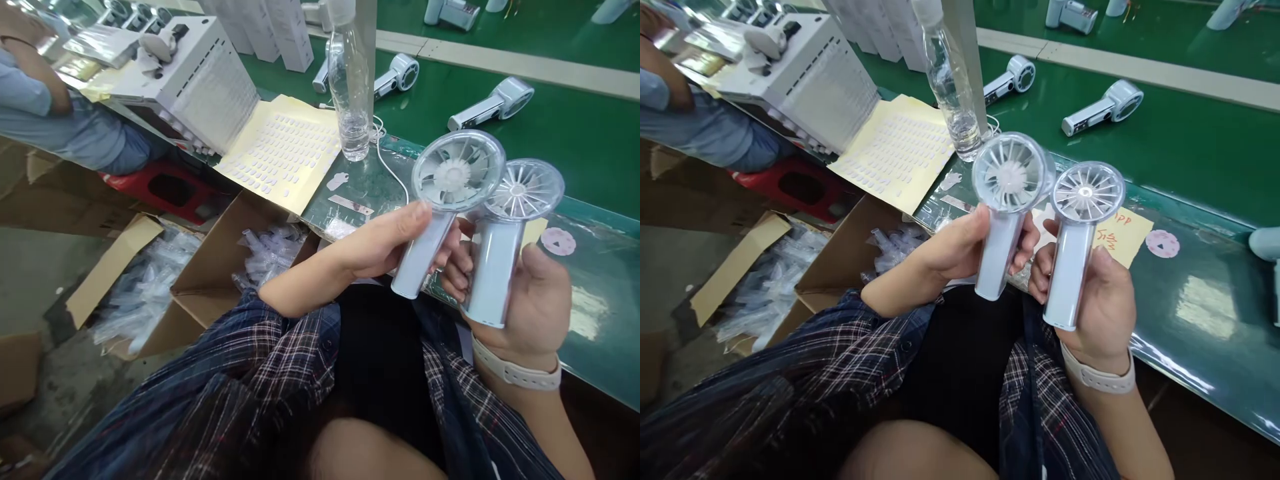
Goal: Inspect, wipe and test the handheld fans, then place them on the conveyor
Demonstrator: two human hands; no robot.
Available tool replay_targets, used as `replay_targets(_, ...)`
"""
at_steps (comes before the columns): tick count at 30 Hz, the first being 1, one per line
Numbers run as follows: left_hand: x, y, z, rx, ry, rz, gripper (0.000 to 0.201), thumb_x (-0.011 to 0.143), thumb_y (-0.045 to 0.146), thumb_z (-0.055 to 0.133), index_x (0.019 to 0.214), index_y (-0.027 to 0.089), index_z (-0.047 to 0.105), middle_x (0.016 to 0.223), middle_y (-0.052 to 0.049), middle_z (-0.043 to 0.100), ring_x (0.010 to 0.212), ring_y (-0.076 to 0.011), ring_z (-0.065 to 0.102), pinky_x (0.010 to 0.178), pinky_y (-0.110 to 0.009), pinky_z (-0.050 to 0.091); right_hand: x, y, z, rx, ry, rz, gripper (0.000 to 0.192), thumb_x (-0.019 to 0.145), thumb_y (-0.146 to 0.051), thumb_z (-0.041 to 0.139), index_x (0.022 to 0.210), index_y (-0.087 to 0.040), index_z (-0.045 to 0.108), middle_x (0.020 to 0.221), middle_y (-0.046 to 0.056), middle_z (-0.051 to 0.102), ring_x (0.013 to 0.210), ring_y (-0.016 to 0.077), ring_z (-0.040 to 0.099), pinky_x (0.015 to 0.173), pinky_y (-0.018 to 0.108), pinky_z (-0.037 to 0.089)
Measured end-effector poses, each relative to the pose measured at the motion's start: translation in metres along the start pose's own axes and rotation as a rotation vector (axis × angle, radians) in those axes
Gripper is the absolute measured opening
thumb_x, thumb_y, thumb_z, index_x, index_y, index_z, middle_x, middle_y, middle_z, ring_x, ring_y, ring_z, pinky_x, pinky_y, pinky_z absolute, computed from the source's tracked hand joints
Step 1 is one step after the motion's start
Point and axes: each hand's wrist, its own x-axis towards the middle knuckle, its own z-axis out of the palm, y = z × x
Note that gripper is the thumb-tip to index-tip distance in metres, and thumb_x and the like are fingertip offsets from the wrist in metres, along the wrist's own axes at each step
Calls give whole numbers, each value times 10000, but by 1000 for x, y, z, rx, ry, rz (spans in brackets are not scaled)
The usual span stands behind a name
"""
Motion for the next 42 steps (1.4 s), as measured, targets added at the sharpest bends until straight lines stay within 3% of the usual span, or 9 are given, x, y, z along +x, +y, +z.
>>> replay_targets(4,-1,0,-7,-25,-9,9,612,889,750,832,1085,194,668,968,-54,784,805,-193,770,815,-360,653,-2,3,-1,6,-57,-72,561,977,-815,650,886,-262,691,693,8,520,518,163,451,398,297,390)
replay_targets(8,-7,-1,-13,25,34,33,678,909,653,841,1359,214,586,1152,-105,826,978,-277,845,902,-419,681,1,6,-7,50,-60,-158,602,873,-845,783,943,-247,788,812,50,664,575,194,588,324,281,391)
replay_targets(13,-12,1,-17,129,47,28,822,881,609,904,1511,259,509,1310,-136,802,1193,-331,830,977,-444,675,3,12,-15,112,117,-262,537,765,-687,936,1038,-227,883,946,91,738,840,272,723,558,379,649)
replay_targets(16,-10,1,-19,163,58,18,853,812,591,979,1452,249,530,1215,-112,809,1162,-307,824,994,-439,665,3,16,-19,60,135,-338,388,879,-601,839,995,-235,898,921,102,757,836,295,744,715,476,701)
replay_targets(19,-7,-1,-22,175,61,17,851,728,608,1034,1314,237,541,1110,-72,793,991,-240,810,887,-376,651,5,21,-20,63,184,-358,278,944,-434,740,1100,-269,902,988,108,805,854,320,783,693,513,695)
replay_targets(23,-5,-2,-24,192,58,28,801,701,648,1038,1156,245,516,1018,-35,769,855,-159,754,762,-285,580,7,25,-19,75,303,-331,351,966,-279,646,1225,-326,877,1003,89,843,864,324,820,676,516,691)
replay_targets(33,-5,-4,-27,165,62,-11,752,718,630,1031,1136,249,535,981,0,749,775,-117,702,696,-256,560,15,27,-13,35,332,-286,273,961,-302,624,1035,-238,879,884,97,832,672,296,778,581,486,670)
replay_targets(38,-2,4,-22,279,74,-14,664,685,489,1052,1165,210,688,951,-4,717,886,-154,718,819,-291,585,16,25,-18,-54,302,-362,266,946,-426,663,1041,-280,864,1014,67,851,983,357,836,954,644,710)
replay_targets(42,0,5,-25,611,53,105,369,761,361,948,1033,180,778,921,-17,737,881,-181,706,860,-324,592,9,21,-20,-272,221,-484,379,783,-462,917,1108,-288,828,1196,90,864,1250,429,799,1121,724,630)
